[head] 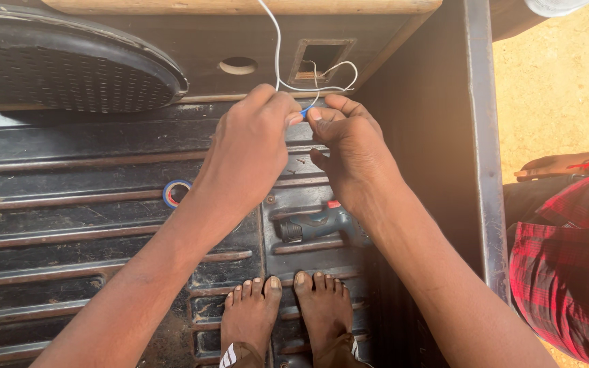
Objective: The person uses a cordless drill to remove screws from a metal grille on a wooden box. They then connect wires to a small black electronic device and secure the connection with blue electrical tape. Finally, they reattach the metal grille using the drill.
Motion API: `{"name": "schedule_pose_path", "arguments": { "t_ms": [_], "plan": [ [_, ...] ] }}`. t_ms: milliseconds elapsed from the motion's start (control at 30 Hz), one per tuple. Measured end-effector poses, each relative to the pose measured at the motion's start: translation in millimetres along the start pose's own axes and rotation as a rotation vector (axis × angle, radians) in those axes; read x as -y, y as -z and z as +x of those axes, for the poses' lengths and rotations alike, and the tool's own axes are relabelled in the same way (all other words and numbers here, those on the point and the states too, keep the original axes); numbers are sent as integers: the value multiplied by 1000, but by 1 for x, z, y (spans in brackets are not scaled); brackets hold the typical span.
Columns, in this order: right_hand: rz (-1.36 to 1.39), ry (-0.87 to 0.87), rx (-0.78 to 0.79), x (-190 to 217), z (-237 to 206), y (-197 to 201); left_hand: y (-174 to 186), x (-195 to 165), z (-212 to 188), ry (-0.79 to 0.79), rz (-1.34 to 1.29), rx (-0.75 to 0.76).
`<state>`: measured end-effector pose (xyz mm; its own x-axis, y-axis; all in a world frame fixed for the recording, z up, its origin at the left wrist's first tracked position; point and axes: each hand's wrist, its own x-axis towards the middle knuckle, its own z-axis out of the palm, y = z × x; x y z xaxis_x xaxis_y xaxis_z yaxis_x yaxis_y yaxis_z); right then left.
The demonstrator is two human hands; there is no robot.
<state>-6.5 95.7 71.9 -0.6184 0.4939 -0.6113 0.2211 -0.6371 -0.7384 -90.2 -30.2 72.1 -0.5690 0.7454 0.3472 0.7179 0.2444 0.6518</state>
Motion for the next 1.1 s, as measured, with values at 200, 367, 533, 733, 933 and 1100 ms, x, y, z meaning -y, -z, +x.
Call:
{"name": "schedule_pose_path", "arguments": {
  "t_ms": [200, 367, 533, 733, 933, 1100],
  "plan": [
    [-79, -37, -54, -3, -5, -4, -1, -1, -9, -158, 285, -17],
    [-18, -5, -68, -4, -11, -7, 2, -3, -13, -200, 326, -40],
    [116, 141, -66, -7, -2, -3, 0, -6, -14, -158, 134, -100],
    [153, 259, -33, -10, 7, 4, -2, -8, -14, 24, -43, -77],
    [94, 183, 12, 0, -4, -3, -3, -6, -11, 42, -70, -123],
    [212, 107, 160, 6, -10, -7, -5, -2, -10, 27, -50, -196]
  ]
}}
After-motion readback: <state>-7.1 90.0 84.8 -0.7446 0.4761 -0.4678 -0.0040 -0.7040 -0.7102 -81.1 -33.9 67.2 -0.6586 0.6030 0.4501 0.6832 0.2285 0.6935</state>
